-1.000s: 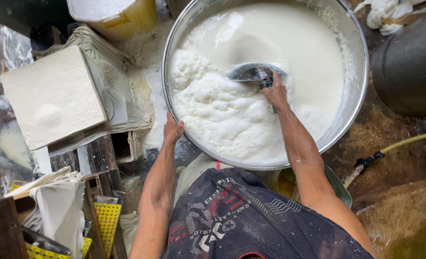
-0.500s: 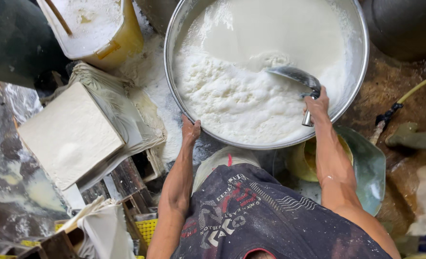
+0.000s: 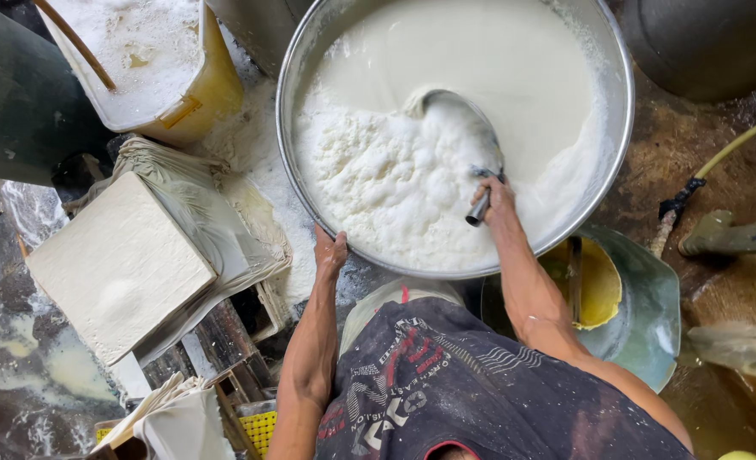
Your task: The person stirs a large metal basin filled with white curd and liquid using a curved metal scoop, holding the basin edge with the other hand. They periodically turn to scoop liquid from a second basin with the scoop and pour it back, then resume stirring the curd mixture.
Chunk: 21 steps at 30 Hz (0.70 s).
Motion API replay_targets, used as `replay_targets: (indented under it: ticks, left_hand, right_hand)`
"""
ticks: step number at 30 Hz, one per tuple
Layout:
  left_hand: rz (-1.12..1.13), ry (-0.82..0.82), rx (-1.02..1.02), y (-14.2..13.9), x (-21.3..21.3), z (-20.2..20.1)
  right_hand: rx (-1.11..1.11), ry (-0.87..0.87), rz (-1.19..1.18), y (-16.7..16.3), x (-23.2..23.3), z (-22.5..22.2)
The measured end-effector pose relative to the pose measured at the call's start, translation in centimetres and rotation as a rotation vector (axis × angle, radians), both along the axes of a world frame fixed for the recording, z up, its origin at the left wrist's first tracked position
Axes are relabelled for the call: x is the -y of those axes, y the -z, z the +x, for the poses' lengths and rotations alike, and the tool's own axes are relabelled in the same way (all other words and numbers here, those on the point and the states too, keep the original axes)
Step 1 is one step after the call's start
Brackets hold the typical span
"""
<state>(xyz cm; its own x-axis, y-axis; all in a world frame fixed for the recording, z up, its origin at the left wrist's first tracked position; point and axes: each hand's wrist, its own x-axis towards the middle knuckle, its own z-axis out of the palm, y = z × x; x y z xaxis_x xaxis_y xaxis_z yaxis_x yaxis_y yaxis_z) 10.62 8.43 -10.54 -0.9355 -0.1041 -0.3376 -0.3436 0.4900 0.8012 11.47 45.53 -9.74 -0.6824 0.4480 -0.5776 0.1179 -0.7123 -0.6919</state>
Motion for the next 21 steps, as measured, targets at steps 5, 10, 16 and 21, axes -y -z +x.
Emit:
replay_targets:
  ticks: [5, 10, 16, 21]
  left_hand:
    - [-0.015, -0.064, 0.018, 0.2, -0.5, -0.1]
    - [-0.039, -0.144, 0.034, 1.0, -0.9, -0.3]
    - [-0.12, -0.201, 0.05, 1.7, -1.5, -0.5]
    - [-0.116, -0.211, 0.035, 1.8, -1.8, -0.6]
  right_hand:
    - [-0.025, -0.082, -0.12, -1.6, 1.1, -8.3]
    - [-0.027, -0.215, -0.078, -3.2, 1.9, -16.3]
    - [-0.042, -0.476, 0.18, -5.4, 3.2, -23.1]
    - [-0.166, -0.813, 0.76, -6.0, 1.7, -23.6]
